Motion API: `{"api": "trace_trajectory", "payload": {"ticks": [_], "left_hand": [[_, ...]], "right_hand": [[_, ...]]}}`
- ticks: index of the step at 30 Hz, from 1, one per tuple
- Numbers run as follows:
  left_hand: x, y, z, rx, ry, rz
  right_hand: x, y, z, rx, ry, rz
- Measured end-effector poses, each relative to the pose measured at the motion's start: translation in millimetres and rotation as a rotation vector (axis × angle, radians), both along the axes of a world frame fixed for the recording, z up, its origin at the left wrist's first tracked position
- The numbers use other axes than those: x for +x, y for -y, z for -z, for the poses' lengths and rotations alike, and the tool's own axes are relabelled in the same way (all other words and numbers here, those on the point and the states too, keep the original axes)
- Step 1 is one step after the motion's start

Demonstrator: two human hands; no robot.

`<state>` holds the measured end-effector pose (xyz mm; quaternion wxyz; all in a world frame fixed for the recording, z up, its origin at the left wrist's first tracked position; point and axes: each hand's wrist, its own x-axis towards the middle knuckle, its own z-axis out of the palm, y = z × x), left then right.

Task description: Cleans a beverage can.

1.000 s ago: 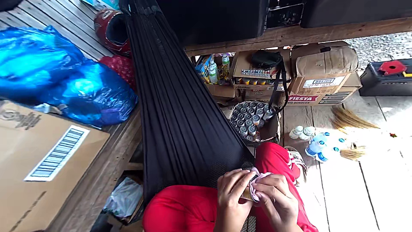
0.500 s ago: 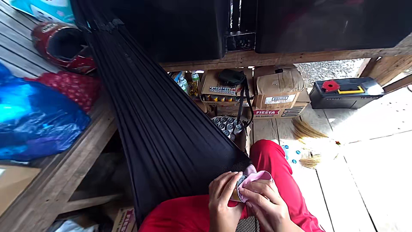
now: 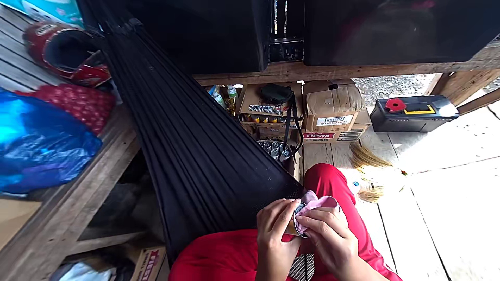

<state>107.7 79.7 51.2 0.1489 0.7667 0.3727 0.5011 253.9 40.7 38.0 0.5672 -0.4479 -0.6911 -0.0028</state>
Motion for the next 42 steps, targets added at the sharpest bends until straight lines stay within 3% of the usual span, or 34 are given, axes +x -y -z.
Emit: {"api": "trace_trajectory", "payload": {"ticks": [11,19,23,32,38,42], "left_hand": [[-130.9,34.9,-8.0,-0.033,-0.154,-0.007],[-152.9,40.2,-12.4,0.037,-0.185,-0.077],[-131.4,31.3,-3.3,0.060,-0.160,-0.110],[-33.2,4.0,11.8,0.127,-0.070,-0.154],[15.8,-12.5,15.9,0.128,-0.052,-0.181],[16.6,-17.0,8.9,0.099,-0.095,-0.153]], "right_hand": [[-126.6,30.0,9.0,-0.035,-0.118,-0.099],[-159.7,21.0,0.4,-0.060,-0.287,0.008],[-139.1,9.3,-1.3,-0.173,-0.377,-0.005],[-31.6,-20.6,-20.6,-0.395,-0.412,0.001],[25.3,-37.9,-30.2,-0.700,-0.440,0.000],[27.4,-37.0,-30.6,-0.568,-0.388,0.008]]}}
